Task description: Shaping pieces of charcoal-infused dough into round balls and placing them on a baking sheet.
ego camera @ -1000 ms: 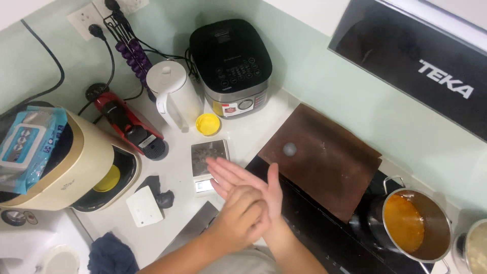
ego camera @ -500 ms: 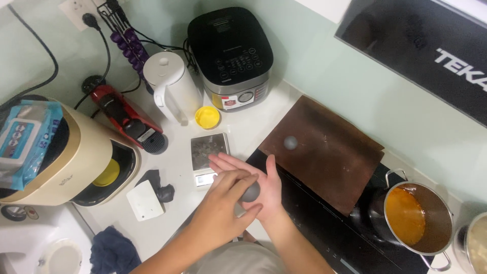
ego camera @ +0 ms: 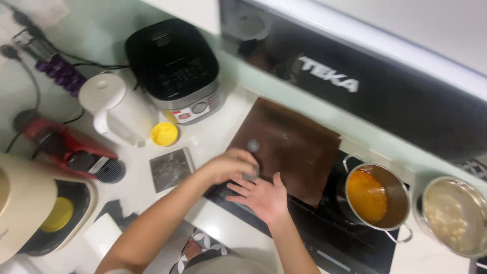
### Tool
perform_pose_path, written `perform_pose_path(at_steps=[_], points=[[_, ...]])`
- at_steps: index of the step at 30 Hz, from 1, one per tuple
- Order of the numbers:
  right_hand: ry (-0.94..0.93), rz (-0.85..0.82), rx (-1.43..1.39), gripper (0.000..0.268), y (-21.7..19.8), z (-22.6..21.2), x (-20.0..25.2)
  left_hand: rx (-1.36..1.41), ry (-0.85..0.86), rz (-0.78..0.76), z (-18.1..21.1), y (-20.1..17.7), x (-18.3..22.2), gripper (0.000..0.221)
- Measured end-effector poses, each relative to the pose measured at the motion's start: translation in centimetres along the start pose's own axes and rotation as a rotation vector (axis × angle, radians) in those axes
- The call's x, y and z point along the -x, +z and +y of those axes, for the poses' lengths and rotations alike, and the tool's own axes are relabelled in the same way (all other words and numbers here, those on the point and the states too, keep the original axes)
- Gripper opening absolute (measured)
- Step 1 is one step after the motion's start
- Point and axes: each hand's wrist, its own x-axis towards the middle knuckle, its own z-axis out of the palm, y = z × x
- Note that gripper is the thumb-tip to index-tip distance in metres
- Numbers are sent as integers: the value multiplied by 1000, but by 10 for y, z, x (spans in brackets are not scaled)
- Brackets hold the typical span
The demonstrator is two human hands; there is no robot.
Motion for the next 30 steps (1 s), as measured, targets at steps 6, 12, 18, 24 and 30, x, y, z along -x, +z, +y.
perform_pose_path(at_steps=[6, 12, 18, 24, 30], points=[[-172, -100, 62, 101, -40, -34, 28, -658, 476, 401, 27, -37, -174, 39], [-302, 38, 108, 95, -47, -37, 64, -1125, 237, 544, -11, -52, -305, 59], [-398, 227, 241, 48, -97, -32, 43, -1237, 679, 785, 20, -2, -178, 67], [-347, 117, 371, 33, -67, 3, -3, -822, 622, 666, -82, -33, 40, 10], [-213, -112, 928, 27, -32, 71, -75, -927, 93, 1412, -192, -137, 240, 18]])
